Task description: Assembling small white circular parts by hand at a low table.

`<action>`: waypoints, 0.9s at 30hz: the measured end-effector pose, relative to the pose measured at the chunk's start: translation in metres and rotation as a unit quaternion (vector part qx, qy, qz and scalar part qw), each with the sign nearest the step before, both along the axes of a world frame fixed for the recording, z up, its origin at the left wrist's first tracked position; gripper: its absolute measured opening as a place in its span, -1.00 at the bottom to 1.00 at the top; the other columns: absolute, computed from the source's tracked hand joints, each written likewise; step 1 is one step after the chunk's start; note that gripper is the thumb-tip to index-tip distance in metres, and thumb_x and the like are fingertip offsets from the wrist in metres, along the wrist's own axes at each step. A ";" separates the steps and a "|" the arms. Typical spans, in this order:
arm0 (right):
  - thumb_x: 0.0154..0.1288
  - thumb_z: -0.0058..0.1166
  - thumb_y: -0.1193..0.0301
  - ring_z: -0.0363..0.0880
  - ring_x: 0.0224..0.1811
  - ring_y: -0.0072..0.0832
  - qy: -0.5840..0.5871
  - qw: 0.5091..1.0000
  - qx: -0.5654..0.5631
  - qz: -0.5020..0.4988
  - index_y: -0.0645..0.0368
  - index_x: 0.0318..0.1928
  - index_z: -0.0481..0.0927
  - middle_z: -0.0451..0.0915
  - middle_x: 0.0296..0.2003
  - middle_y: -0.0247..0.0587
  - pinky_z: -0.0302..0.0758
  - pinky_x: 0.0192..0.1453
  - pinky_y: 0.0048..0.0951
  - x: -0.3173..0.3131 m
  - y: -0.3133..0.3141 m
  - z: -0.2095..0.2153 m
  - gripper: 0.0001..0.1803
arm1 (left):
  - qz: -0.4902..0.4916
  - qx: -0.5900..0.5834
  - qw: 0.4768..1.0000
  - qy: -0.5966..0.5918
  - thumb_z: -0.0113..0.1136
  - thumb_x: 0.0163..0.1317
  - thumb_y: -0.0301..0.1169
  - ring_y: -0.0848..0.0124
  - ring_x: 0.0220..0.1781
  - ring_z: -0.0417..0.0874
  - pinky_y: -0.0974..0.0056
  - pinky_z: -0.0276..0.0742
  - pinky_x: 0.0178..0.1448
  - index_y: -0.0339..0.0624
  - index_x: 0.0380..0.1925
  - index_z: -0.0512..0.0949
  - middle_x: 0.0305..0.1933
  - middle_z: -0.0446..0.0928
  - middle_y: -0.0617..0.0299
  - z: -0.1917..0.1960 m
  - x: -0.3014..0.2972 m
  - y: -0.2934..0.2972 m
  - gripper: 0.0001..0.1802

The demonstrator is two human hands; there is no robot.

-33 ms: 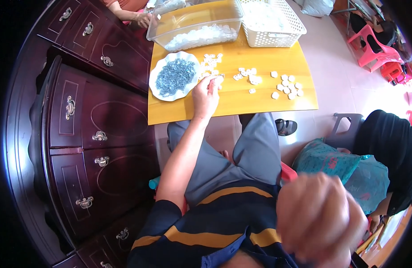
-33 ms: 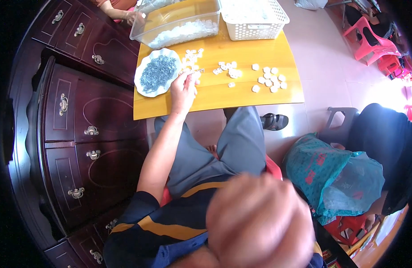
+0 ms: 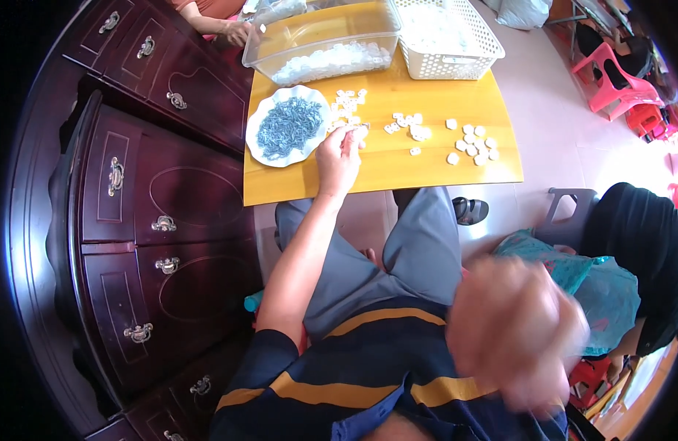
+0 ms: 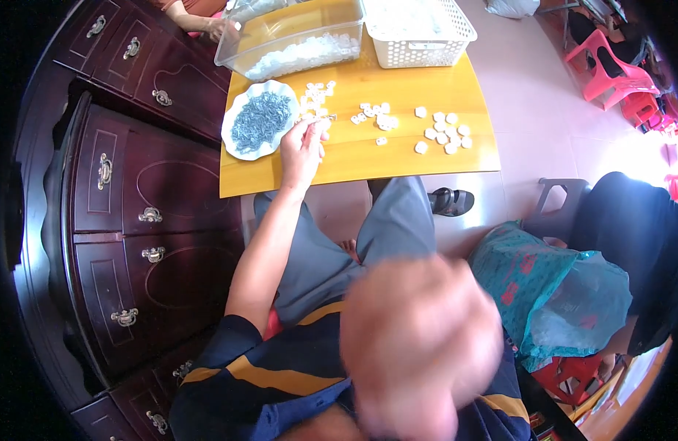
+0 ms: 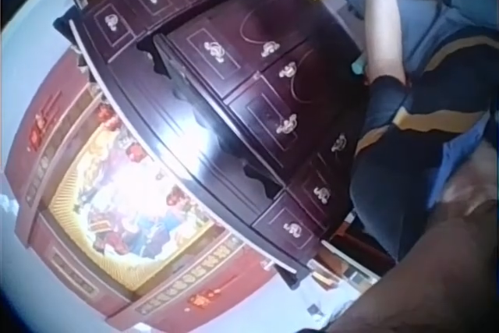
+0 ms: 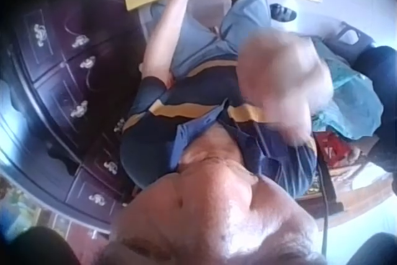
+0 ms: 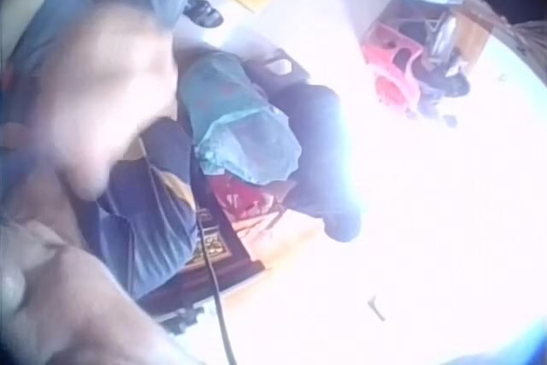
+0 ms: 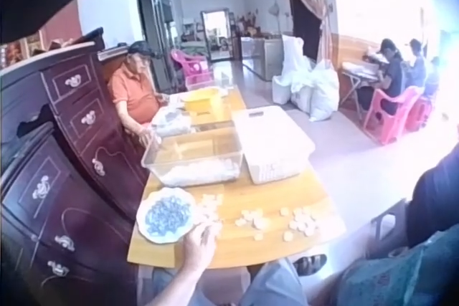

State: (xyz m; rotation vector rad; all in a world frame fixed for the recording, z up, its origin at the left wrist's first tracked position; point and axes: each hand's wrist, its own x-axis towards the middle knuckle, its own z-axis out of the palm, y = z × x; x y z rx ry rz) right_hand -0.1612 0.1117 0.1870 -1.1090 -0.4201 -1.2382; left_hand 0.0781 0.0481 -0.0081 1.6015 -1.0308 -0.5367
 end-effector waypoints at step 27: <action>0.41 0.22 0.48 0.39 -0.51 -0.84 0.441 0.833 0.209 -0.262 0.25 -0.31 0.58 0.56 -0.53 -0.51 0.35 -0.44 -0.69 0.058 -0.080 -0.207 -0.87 | -0.085 0.019 0.978 0.190 0.14 0.50 -0.40 0.56 -0.43 0.58 0.38 0.51 -0.34 -0.34 -0.21 0.66 -0.40 0.64 0.28 0.013 -0.049 0.033 -0.79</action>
